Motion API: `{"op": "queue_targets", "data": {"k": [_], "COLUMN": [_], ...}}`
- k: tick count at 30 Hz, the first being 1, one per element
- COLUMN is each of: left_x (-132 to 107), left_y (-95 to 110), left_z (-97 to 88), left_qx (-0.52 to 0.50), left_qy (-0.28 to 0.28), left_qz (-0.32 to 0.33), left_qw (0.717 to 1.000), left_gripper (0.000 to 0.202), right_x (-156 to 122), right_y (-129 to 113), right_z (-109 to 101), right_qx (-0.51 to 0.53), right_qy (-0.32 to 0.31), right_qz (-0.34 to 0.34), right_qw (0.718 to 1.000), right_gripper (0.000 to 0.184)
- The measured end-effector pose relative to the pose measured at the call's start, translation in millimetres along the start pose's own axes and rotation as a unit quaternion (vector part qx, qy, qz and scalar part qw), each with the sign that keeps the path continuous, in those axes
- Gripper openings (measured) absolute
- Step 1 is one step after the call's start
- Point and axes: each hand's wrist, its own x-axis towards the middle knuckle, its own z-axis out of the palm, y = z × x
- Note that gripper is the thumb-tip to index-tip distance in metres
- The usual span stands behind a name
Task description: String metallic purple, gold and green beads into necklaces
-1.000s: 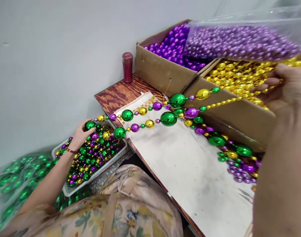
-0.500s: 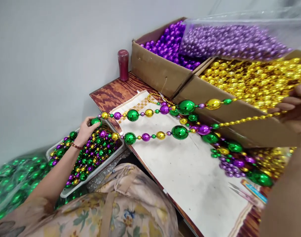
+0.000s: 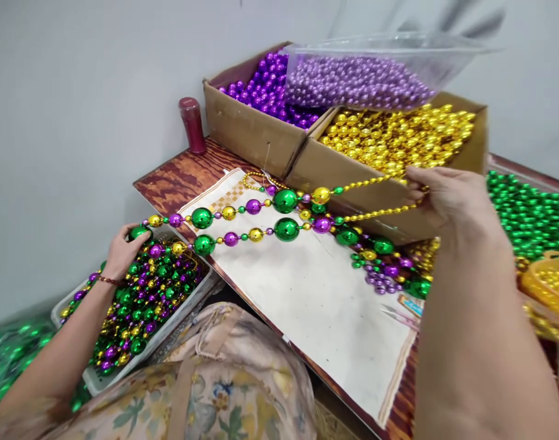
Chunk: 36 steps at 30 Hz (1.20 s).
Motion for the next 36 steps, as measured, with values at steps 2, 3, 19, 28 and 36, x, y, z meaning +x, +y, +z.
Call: {"op": "queue_targets", "data": {"k": [2, 3, 19, 28, 36], "left_x": [2.0, 2.8, -31.3, -92.5, -101.5], "left_y": [-11.3, -17.7, -191.2, -268.5, -311.8], "left_z": [-10.1, -15.9, -133.4, -181.9, -167.6], "left_qx": [0.03, 0.05, 0.262, 0.335, 0.332], "left_qy": [0.016, 0.026, 0.078, 0.061, 0.028], "left_qz": [-0.017, -0.026, -0.227, -0.356, -0.396], "left_qw": [0.999, 0.998, 0.935, 0.87, 0.855], "left_gripper": [0.056, 0.056, 0.06, 0.067, 0.067], "right_x": [-14.2, -21.5, -132.7, -245.2, -317.5], "right_y": [-4.3, -6.5, -22.8, -39.9, -18.4], "right_z": [16.8, 25.8, 221.5, 338.5, 399.6], "right_qx": [0.024, 0.037, 0.135, 0.127, 0.054], "right_qy": [-0.007, -0.018, -0.329, -0.471, -0.568], "right_qz": [0.058, 0.078, 0.118, 0.103, 0.129], "right_qw": [0.998, 0.996, 0.927, 0.867, 0.811], "right_gripper": [0.032, 0.03, 0.028, 0.029, 0.019]}}
